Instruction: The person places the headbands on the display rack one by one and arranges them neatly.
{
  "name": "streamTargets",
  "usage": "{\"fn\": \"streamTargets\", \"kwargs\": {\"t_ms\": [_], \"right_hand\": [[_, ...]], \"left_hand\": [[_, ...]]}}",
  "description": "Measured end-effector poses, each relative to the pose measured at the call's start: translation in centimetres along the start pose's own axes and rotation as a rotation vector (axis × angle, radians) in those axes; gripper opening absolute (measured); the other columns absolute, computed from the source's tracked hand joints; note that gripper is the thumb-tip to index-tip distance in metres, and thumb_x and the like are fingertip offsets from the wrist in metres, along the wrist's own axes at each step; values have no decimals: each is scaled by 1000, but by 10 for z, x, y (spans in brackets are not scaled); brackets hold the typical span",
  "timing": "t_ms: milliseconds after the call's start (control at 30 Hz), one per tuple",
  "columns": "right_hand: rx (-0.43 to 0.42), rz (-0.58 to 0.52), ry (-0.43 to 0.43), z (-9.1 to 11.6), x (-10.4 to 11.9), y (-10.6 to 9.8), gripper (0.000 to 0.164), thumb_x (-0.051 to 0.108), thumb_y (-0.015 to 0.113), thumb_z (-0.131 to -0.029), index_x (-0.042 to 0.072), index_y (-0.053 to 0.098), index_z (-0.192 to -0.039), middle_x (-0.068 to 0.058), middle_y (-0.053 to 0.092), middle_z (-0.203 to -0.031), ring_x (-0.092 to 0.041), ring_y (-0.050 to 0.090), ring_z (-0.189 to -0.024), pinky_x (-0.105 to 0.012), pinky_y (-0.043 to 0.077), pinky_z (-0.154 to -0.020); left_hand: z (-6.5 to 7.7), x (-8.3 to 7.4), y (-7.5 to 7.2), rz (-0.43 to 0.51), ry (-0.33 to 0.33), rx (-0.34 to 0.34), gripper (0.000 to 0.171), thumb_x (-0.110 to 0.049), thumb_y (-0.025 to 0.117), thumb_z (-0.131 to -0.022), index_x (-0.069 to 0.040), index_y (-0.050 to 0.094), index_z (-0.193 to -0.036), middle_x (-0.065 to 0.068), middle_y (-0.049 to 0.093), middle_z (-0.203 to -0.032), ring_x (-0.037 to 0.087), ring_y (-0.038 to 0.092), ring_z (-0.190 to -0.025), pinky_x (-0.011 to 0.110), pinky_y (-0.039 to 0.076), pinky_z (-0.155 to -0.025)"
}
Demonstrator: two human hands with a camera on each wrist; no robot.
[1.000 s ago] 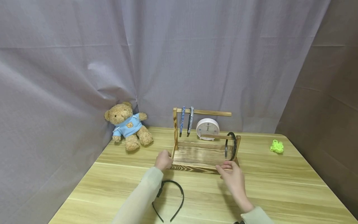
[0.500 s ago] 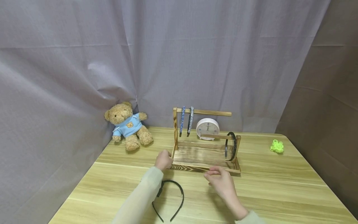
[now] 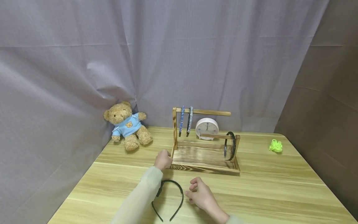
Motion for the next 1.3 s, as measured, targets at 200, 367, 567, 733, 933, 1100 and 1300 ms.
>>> {"fn": "streamTargets", "kwargs": {"t_ms": [200, 367, 567, 733, 933, 1100, 1300], "right_hand": [[65, 119, -1, -6, -2, 12, 43, 9, 73, -84, -12, 49, -113, -7, 58, -84, -15, 63, -60, -29, 57, -57], [94, 272, -20, -14, 3, 19, 40, 10, 75, -81, -14, 55, -106, -5, 61, -65, -15, 63, -52, -35, 57, -58], [91, 369, 24, -23, 8, 22, 34, 3, 73, -76, -13, 57, -102, -10, 61, -70, -14, 64, -51, -32, 55, -57], [106, 302, 42, -24, 5, 18, 27, 0, 70, -75, -9, 56, -97, -14, 60, -79, -15, 65, -54, -32, 57, -58], [90, 158, 75, -24, 0, 12, 13, -1, 66, -79, -4, 58, -89, -9, 57, -76, -13, 62, -56, -27, 55, -53], [102, 27, 115, -23, -4, 10, 10, -2, 63, -86, -10, 61, -93, -9, 57, -77, -12, 58, -60, -26, 58, -58], [173, -106, 158, -22, -9, 9, 11, 3, 60, -91, -7, 59, -94, -7, 58, -72, -11, 55, -57, -28, 59, -58]], "left_hand": [[-1, 0, 0, 14, -5, 10, 34, 5, 61, -83, 11, 64, -116, 26, 67, -114, 16, 60, -58, 26, 52, -55], [-2, 1, -1, 29, -23, 15, 34, 5, 60, -84, 11, 63, -118, 26, 66, -116, 13, 57, -54, 23, 49, -51], [-1, 0, -1, 47, -26, 20, 36, 7, 59, -82, 11, 63, -118, 27, 66, -117, 13, 56, -53, 23, 49, -49], [-1, 0, 0, 40, -25, 20, 36, 6, 60, -82, 10, 63, -118, 26, 66, -117, 14, 60, -55, 24, 52, -53], [-1, 0, -1, 42, -16, 19, 37, 6, 60, -81, 10, 63, -118, 26, 66, -116, 13, 58, -52, 25, 52, -52], [1, -1, -2, 43, -9, 15, 37, 6, 60, -80, 10, 64, -117, 26, 67, -115, 14, 59, -54, 26, 53, -55], [0, 1, -3, 47, -9, 15, 38, 7, 60, -79, 10, 64, -116, 26, 67, -114, 14, 61, -55, 26, 54, -55]]}}
Point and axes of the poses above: each hand's wrist, its own z-axis away from the middle knuckle, its own y-axis out of the palm, x = y × z, the point moved 2 cm from there along -z, towards the middle knuckle
